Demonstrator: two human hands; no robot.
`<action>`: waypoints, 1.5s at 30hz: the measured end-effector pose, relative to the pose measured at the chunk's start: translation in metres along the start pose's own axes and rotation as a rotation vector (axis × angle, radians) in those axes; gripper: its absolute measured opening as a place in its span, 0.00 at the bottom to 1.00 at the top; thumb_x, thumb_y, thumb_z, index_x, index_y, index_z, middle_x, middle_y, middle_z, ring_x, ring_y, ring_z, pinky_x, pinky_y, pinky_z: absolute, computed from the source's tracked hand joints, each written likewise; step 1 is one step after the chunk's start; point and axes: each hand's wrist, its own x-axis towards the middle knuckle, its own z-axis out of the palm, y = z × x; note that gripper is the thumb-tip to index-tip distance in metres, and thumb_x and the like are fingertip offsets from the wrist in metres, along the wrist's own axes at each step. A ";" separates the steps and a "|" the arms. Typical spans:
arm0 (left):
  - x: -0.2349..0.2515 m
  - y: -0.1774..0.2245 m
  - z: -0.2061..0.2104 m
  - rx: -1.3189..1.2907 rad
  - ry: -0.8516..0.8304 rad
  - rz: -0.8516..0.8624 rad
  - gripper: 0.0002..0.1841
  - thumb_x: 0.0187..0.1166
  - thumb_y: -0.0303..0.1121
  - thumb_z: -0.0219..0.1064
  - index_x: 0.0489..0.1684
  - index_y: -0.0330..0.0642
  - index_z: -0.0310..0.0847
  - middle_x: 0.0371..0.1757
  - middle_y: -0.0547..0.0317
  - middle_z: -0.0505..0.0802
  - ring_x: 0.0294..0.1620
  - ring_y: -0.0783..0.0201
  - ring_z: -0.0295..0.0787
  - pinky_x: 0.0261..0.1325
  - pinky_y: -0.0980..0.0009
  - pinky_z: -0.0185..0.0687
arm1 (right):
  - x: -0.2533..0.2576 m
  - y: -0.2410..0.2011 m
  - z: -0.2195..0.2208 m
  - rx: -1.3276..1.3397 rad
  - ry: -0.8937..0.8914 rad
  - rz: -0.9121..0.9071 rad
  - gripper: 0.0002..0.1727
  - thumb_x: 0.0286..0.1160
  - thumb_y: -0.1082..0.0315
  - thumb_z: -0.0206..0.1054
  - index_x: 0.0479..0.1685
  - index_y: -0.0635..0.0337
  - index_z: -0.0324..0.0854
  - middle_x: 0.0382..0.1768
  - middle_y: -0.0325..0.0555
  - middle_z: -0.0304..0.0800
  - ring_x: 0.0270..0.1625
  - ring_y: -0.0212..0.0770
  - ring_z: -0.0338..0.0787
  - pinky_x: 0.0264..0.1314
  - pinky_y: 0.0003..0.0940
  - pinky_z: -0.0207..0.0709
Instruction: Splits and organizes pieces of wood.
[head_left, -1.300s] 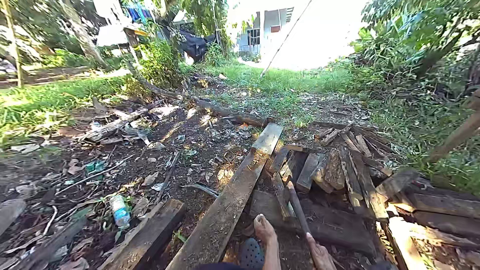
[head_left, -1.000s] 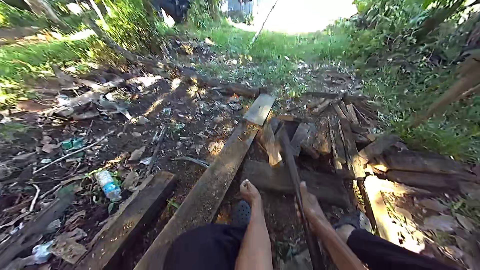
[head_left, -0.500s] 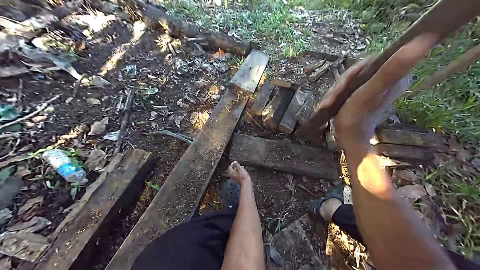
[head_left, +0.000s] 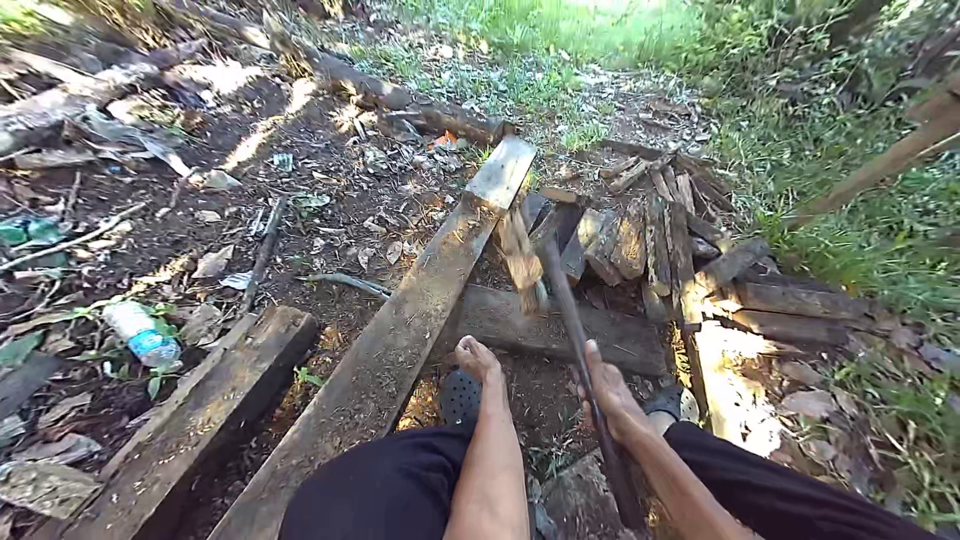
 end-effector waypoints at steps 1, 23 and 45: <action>-0.004 0.001 0.000 0.012 0.000 0.007 0.19 0.93 0.40 0.56 0.65 0.32 0.83 0.53 0.37 0.93 0.54 0.45 0.91 0.62 0.46 0.84 | -0.011 -0.020 -0.002 0.022 0.018 -0.051 0.44 0.84 0.25 0.36 0.40 0.60 0.76 0.16 0.41 0.75 0.11 0.38 0.76 0.12 0.36 0.77; -0.008 0.005 0.000 0.161 -0.042 0.156 0.22 0.93 0.43 0.54 0.66 0.31 0.82 0.59 0.38 0.92 0.65 0.47 0.88 0.74 0.49 0.77 | 0.050 0.093 0.011 -0.415 -0.066 0.056 0.46 0.81 0.23 0.41 0.35 0.62 0.79 0.18 0.48 0.80 0.15 0.45 0.82 0.22 0.46 0.82; -0.023 -0.003 0.013 0.739 -0.416 0.041 0.40 0.87 0.68 0.44 0.50 0.38 0.88 0.50 0.43 0.95 0.55 0.47 0.94 0.56 0.44 0.87 | 0.009 0.095 -0.050 -0.606 -0.034 0.102 0.47 0.74 0.19 0.47 0.36 0.59 0.84 0.22 0.48 0.83 0.21 0.45 0.84 0.26 0.47 0.81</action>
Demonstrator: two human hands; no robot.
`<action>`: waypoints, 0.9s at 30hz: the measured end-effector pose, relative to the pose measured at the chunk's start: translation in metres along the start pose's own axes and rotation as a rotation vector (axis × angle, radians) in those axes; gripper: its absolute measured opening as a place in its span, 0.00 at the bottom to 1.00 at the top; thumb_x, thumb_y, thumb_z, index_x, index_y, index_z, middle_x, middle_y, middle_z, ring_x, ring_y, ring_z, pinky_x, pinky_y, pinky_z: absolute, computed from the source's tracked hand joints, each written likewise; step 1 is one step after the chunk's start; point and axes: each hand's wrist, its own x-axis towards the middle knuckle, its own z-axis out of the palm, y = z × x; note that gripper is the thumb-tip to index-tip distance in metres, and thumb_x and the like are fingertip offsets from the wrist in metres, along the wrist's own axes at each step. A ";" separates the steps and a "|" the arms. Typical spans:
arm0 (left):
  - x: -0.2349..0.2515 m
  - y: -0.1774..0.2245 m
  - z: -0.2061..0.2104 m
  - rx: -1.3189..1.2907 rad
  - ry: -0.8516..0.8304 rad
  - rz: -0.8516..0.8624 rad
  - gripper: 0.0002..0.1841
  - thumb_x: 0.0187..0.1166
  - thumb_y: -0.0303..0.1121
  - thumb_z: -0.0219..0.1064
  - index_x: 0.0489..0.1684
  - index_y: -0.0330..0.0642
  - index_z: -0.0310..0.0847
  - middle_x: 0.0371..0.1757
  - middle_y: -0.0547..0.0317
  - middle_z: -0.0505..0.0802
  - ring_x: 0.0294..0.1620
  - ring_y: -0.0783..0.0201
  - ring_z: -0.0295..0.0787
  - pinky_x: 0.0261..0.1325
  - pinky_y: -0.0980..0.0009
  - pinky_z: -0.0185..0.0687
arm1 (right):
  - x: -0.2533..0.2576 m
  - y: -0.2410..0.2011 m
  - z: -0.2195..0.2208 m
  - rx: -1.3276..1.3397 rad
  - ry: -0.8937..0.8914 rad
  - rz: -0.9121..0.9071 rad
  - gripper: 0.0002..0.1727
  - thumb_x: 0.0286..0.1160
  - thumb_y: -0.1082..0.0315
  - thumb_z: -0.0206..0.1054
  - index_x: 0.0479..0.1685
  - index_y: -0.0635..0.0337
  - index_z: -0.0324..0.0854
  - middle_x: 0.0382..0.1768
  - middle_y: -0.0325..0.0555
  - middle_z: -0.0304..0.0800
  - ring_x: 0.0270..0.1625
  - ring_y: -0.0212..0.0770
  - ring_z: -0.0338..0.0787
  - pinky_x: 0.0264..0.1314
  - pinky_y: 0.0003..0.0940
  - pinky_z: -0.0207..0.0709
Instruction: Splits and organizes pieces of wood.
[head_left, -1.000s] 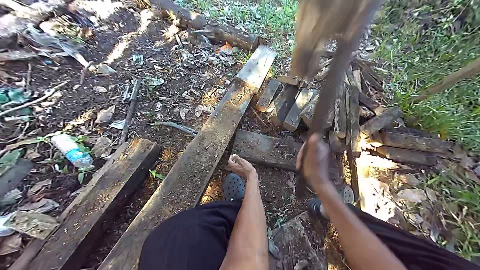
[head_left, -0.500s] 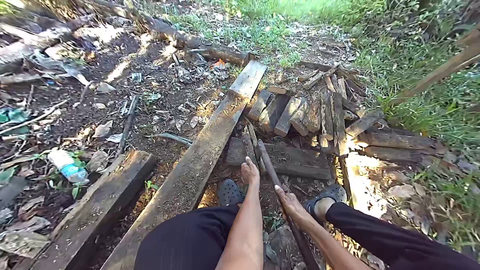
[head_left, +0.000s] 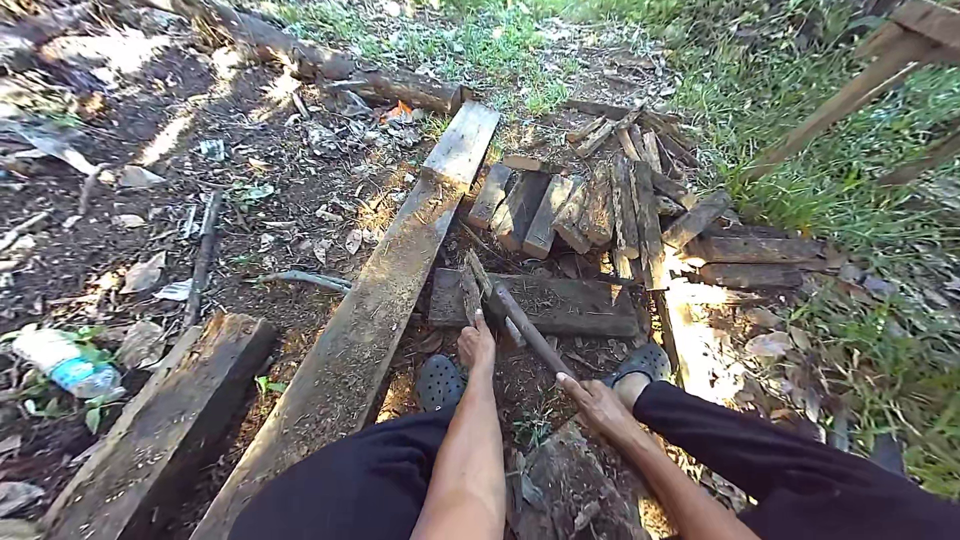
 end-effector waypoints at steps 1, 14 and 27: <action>0.008 -0.002 -0.011 -0.060 -0.044 -0.012 0.39 0.87 0.68 0.46 0.53 0.37 0.87 0.45 0.45 0.95 0.46 0.50 0.95 0.50 0.47 0.90 | 0.008 0.009 -0.008 -0.110 0.031 -0.040 0.49 0.70 0.16 0.47 0.37 0.59 0.86 0.28 0.52 0.86 0.30 0.51 0.88 0.37 0.56 0.83; 0.009 -0.014 0.025 -0.386 0.025 0.023 0.40 0.61 0.66 0.81 0.50 0.31 0.86 0.39 0.42 0.93 0.38 0.50 0.92 0.44 0.48 0.90 | -0.008 -0.033 -0.029 0.808 -0.049 0.036 0.40 0.81 0.25 0.46 0.29 0.57 0.74 0.12 0.41 0.72 0.09 0.39 0.74 0.11 0.36 0.76; -0.007 -0.003 0.081 0.020 0.035 0.116 0.48 0.51 0.53 0.91 0.69 0.33 0.74 0.55 0.38 0.92 0.59 0.42 0.91 0.60 0.41 0.85 | 0.039 0.020 0.005 1.170 0.017 0.343 0.38 0.79 0.25 0.52 0.33 0.57 0.73 0.13 0.39 0.69 0.10 0.37 0.72 0.12 0.36 0.75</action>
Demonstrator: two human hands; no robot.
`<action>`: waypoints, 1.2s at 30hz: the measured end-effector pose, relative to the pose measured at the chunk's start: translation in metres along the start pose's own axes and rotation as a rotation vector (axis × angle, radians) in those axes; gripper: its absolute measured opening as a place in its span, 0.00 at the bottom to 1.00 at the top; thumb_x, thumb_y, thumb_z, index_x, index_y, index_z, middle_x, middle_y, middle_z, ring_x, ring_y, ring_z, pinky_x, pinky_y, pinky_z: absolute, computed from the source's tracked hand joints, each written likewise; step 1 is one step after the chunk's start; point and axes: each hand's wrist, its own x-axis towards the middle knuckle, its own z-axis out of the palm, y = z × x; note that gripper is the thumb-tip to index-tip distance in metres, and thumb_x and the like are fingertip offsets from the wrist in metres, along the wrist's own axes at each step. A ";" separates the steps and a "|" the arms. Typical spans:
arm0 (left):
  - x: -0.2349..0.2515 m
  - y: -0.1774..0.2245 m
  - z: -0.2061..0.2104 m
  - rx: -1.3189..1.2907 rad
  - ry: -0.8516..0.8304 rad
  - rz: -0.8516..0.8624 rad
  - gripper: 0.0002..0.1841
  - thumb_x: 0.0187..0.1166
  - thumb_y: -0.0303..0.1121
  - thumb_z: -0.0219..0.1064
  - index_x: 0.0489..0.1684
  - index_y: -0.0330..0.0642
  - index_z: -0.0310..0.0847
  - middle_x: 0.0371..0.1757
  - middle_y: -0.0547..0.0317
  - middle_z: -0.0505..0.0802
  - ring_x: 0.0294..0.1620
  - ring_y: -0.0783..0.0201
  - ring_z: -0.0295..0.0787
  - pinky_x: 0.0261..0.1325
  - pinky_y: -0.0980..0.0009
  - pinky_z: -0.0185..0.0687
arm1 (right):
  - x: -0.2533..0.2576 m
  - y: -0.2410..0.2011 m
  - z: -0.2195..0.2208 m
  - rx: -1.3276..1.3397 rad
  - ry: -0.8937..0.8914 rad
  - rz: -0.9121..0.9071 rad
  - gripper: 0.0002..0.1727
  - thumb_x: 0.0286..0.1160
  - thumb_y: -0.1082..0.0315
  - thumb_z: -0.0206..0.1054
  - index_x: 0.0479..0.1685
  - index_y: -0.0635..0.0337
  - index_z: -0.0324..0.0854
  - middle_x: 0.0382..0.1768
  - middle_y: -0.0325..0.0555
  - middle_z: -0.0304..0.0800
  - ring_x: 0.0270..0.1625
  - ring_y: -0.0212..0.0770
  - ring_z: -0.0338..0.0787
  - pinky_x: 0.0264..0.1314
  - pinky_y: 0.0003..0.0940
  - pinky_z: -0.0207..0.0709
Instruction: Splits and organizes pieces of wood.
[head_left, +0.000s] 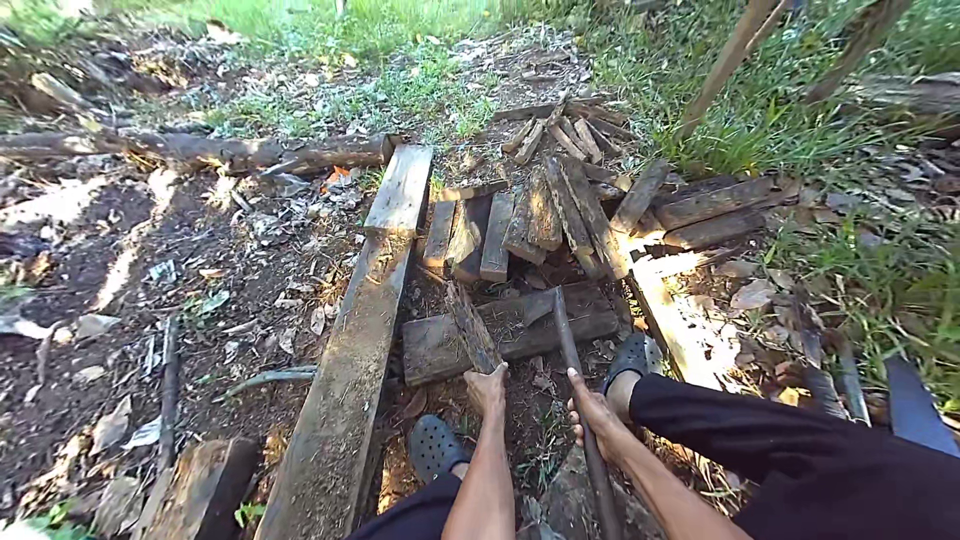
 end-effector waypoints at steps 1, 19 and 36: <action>0.000 0.001 0.003 -0.030 -0.005 0.000 0.50 0.49 0.54 0.92 0.70 0.31 0.73 0.55 0.36 0.92 0.60 0.41 0.90 0.62 0.41 0.84 | 0.005 0.001 0.000 0.052 -0.027 0.030 0.38 0.78 0.24 0.52 0.32 0.56 0.73 0.13 0.38 0.68 0.10 0.36 0.71 0.12 0.36 0.75; -0.021 -0.038 -0.020 -0.449 -0.228 -0.166 0.26 0.57 0.30 0.89 0.49 0.25 0.81 0.33 0.40 0.91 0.28 0.52 0.87 0.33 0.55 0.86 | 0.047 0.028 -0.015 0.226 -0.181 0.201 0.40 0.71 0.18 0.50 0.28 0.50 0.68 0.12 0.36 0.64 0.09 0.33 0.68 0.11 0.31 0.71; -0.092 0.115 0.013 -0.580 -0.082 0.396 0.40 0.53 0.27 0.88 0.72 0.31 0.76 0.59 0.41 0.91 0.59 0.52 0.91 0.63 0.51 0.89 | 0.054 0.031 -0.021 0.178 -0.209 0.174 0.41 0.72 0.18 0.47 0.30 0.51 0.69 0.12 0.36 0.65 0.10 0.35 0.70 0.12 0.33 0.73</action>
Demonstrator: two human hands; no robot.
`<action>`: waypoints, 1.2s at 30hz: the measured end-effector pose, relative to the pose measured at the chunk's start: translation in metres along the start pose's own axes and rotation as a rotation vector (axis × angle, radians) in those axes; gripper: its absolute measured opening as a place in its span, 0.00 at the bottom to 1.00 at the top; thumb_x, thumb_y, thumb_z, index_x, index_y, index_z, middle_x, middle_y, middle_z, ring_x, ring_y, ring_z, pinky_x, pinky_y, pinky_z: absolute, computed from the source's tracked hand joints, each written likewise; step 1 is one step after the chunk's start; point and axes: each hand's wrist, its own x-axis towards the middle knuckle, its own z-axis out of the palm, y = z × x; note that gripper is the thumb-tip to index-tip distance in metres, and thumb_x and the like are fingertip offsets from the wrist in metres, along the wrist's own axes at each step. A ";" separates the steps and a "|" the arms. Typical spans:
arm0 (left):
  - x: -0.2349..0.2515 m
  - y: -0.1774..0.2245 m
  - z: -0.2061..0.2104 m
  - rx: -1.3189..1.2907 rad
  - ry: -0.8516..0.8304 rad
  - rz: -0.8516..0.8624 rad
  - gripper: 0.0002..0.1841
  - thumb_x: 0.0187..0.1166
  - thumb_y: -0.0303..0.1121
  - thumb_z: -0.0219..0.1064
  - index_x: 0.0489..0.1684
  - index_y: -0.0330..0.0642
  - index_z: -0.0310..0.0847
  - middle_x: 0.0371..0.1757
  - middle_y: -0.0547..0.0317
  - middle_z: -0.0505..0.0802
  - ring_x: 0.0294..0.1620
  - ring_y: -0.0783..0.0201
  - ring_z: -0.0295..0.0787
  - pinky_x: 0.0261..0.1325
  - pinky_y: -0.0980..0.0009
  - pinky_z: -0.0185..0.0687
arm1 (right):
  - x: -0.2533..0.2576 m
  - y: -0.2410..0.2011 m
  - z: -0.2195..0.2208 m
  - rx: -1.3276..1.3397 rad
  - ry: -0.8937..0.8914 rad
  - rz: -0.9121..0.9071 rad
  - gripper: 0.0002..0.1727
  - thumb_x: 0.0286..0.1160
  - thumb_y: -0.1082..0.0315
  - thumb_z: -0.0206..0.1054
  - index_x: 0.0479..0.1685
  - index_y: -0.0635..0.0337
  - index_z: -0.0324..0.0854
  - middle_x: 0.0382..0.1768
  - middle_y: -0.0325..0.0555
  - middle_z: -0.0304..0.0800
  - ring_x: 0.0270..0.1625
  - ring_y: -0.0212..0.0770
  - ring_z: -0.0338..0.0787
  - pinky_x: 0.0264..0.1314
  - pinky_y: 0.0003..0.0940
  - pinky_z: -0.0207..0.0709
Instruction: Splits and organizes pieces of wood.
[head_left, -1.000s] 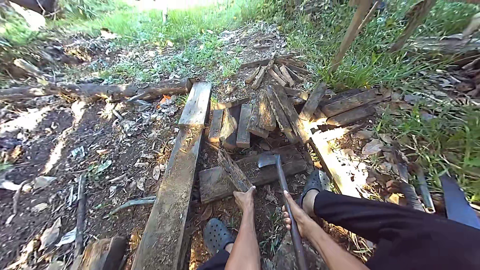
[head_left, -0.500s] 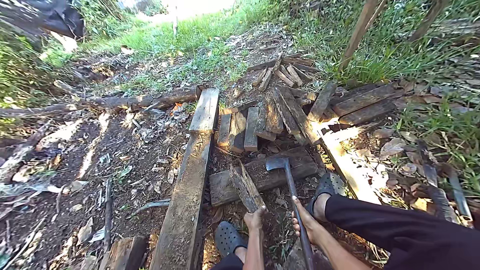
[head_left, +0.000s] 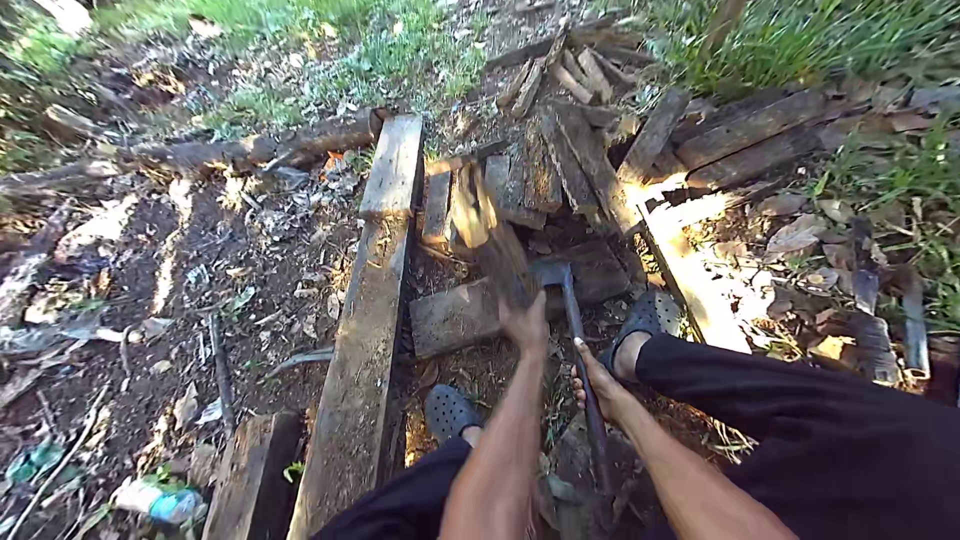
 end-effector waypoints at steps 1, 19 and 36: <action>0.028 0.035 0.018 -0.049 -0.080 0.068 0.39 0.54 0.27 0.87 0.71 0.31 0.75 0.59 0.42 0.91 0.60 0.53 0.91 0.63 0.52 0.90 | -0.002 0.000 0.001 -0.004 0.003 -0.002 0.41 0.72 0.18 0.47 0.31 0.52 0.69 0.12 0.37 0.65 0.10 0.36 0.70 0.12 0.34 0.73; 0.130 -0.071 -0.150 0.476 -0.228 -0.184 0.18 0.82 0.40 0.71 0.57 0.33 0.86 0.48 0.40 0.94 0.40 0.50 0.93 0.47 0.51 0.91 | 0.005 0.002 -0.002 -0.046 0.074 -0.006 0.42 0.74 0.19 0.47 0.31 0.55 0.72 0.12 0.39 0.68 0.10 0.37 0.71 0.13 0.36 0.75; 0.214 0.098 -0.212 0.686 -0.564 0.103 0.27 0.79 0.48 0.72 0.70 0.39 0.82 0.52 0.50 0.95 0.41 0.60 0.95 0.47 0.59 0.94 | -0.125 -0.061 0.098 -1.232 0.229 -0.827 0.33 0.83 0.38 0.59 0.75 0.53 0.80 0.76 0.60 0.77 0.74 0.60 0.81 0.73 0.62 0.77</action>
